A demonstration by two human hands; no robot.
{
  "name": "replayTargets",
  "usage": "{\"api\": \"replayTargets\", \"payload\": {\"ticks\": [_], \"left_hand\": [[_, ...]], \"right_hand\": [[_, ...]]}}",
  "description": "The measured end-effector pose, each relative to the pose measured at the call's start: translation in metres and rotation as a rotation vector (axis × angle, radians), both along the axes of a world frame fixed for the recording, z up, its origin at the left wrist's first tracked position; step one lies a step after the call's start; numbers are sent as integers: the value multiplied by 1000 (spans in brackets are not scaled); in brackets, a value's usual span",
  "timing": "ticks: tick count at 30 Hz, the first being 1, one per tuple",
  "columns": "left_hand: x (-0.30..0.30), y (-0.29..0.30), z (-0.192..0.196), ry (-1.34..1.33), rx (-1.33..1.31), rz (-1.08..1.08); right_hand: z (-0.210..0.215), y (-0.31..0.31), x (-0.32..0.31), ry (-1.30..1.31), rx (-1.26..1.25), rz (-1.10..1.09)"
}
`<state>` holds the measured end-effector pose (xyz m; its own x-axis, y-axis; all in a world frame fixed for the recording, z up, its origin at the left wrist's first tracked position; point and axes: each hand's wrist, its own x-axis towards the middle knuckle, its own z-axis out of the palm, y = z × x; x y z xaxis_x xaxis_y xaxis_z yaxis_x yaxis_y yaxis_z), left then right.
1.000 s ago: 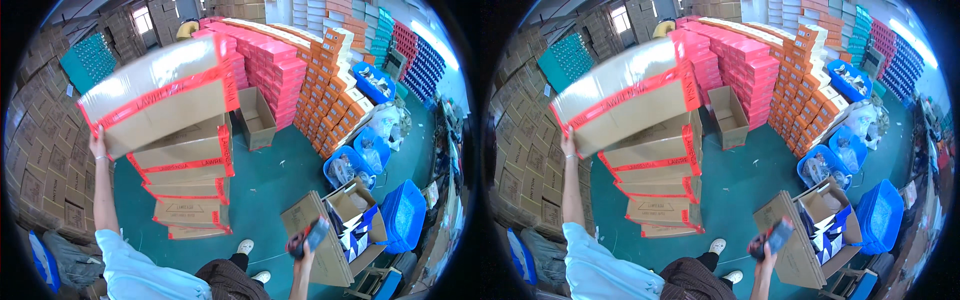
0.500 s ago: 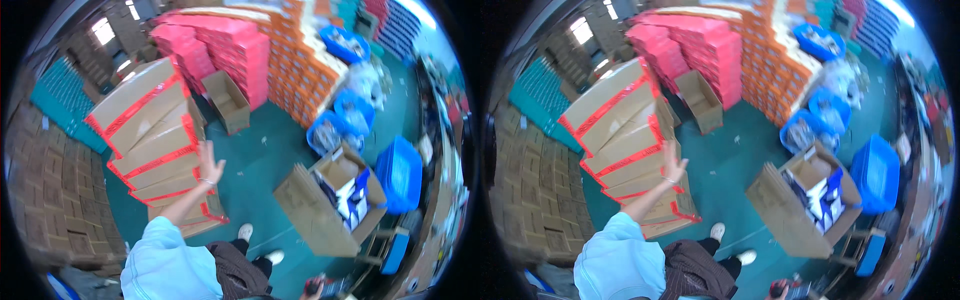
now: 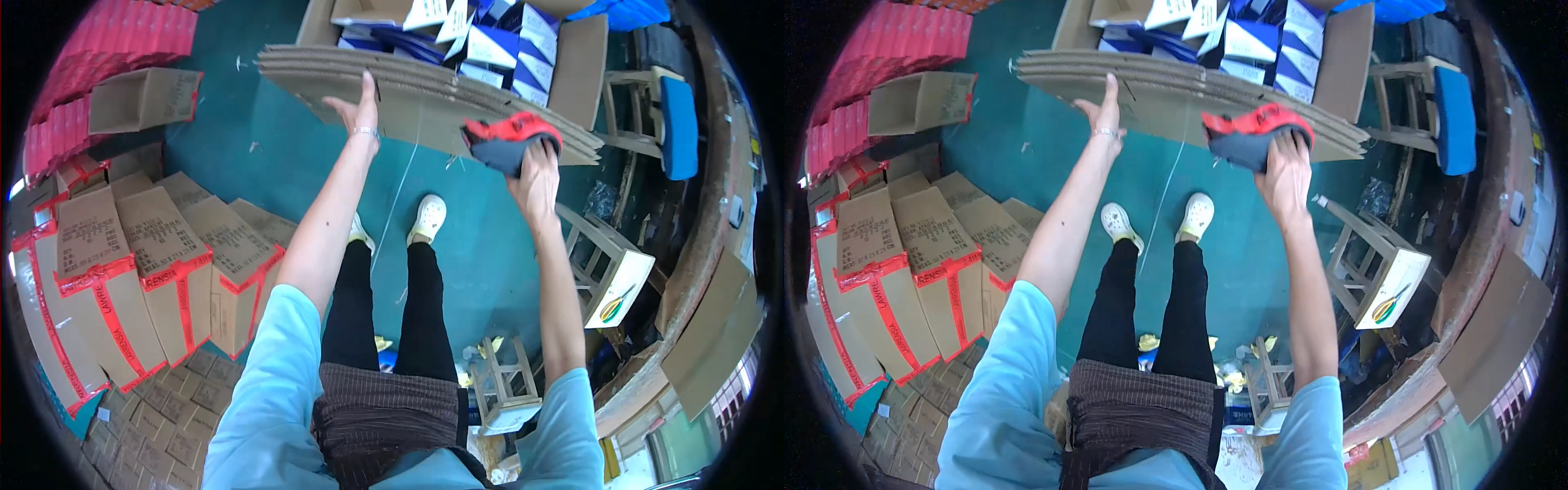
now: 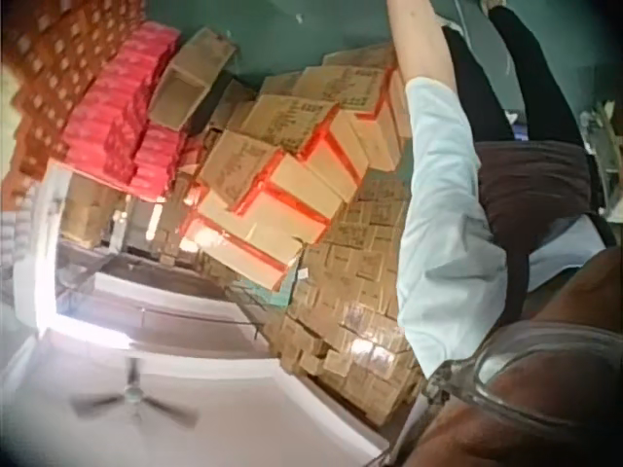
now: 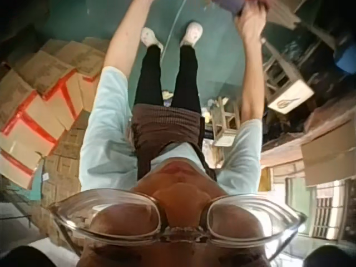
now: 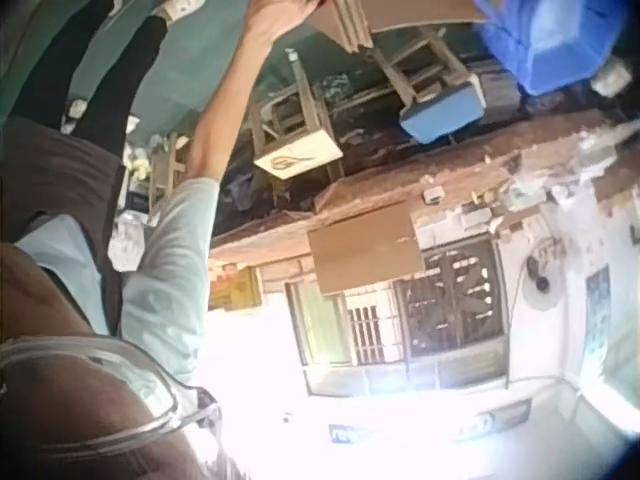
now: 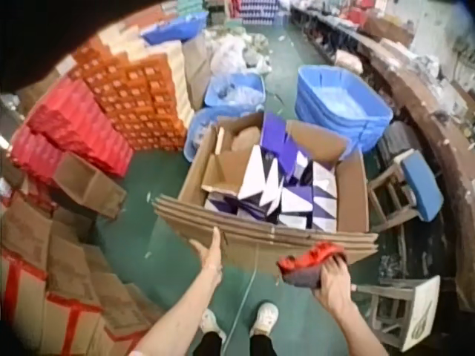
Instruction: Taping multiple cardboard boxes using a handheld tape dispenser.
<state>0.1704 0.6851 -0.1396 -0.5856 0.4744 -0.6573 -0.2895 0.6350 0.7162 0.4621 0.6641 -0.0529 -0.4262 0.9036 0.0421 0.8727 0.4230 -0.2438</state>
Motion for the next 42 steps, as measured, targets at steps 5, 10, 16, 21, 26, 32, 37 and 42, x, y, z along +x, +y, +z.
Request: {"api": "replayTargets", "payload": {"ticks": [5,10,16,21,26,32,37,42], "left_hand": [[4,-17,-32,-85,-133,-5],[-30,-29,-26,-83,108,145],[-71,-60,-51,293,180,108],[-61,-90,-35,179,71,235],[-104,-158,-5,448,90,-347],[-139,-207,11,460,-234,-757],[-77,-166,-43,787,-537,-1083],[-113,-203,-116,1365,-745,-1325]], "right_hand": [[-55,10,8,-8,-31,98],[-30,-5,-6,45,-179,65],[-3,-5,-28,141,-316,92],[-3,-15,-32,-52,-516,74],[-1,-20,-14,-161,-379,-130],[-11,-104,26,296,-444,-625],[-35,-127,-50,54,-533,-234],[-117,-116,-161,-25,-574,-476]]}}
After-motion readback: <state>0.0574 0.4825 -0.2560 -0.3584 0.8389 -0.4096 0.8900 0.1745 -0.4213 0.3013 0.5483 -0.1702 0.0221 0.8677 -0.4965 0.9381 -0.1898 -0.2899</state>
